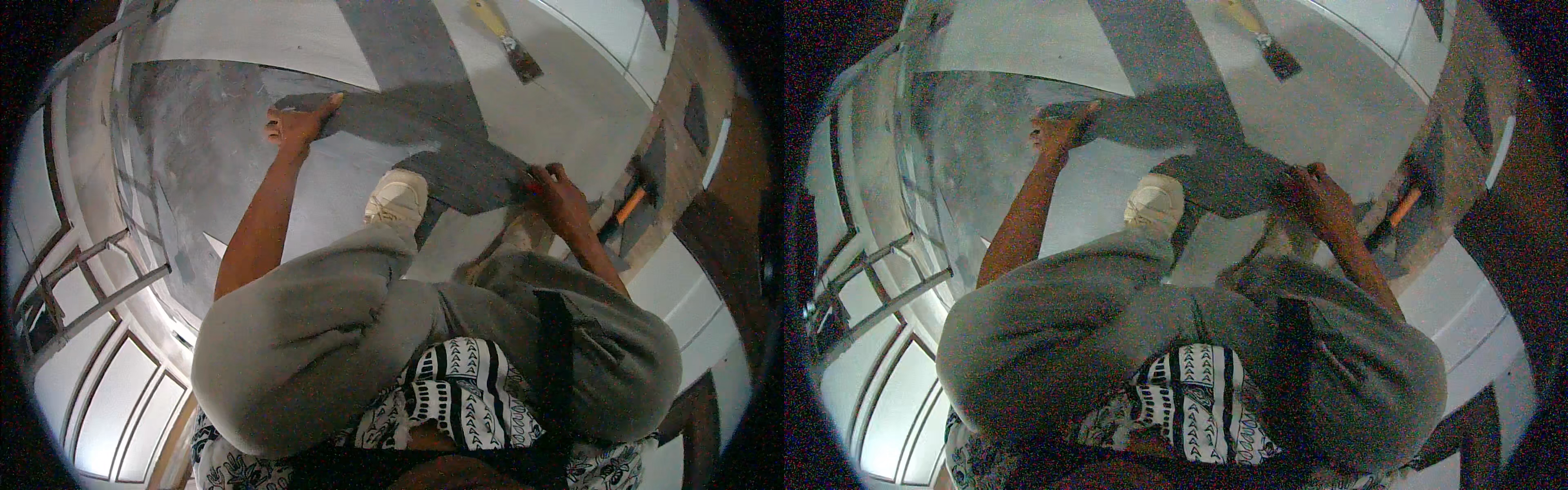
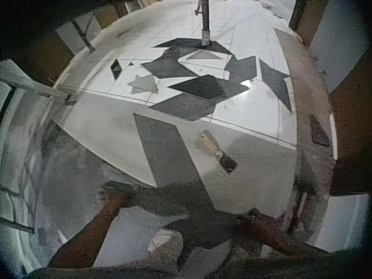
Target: The person cuts a gray floor tile using a handheld blade after marking it, then fits the piece against a wall edge while sitting on the floor.
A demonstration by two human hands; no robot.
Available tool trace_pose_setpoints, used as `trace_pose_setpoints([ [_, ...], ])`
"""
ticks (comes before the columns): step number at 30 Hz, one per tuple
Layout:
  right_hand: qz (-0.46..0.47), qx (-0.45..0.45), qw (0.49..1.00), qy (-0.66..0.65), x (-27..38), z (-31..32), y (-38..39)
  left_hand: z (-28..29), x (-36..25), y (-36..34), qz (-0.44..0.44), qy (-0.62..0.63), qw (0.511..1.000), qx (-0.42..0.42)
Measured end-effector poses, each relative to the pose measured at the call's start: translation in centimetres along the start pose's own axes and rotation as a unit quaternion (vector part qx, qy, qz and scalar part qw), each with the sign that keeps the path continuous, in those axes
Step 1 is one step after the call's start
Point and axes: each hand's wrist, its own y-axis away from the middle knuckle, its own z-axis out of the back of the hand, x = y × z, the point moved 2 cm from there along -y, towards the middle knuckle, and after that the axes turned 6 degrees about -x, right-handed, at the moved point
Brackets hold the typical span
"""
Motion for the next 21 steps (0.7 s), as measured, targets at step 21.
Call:
trace_pose_setpoints([
  [21, -0.045, -0.004, 0.998, 0.050, 0.2, -2.4, 0.1, -1.0, -2.2, 1.8, 0.038, 0.023, 0.999, 0.011],
])
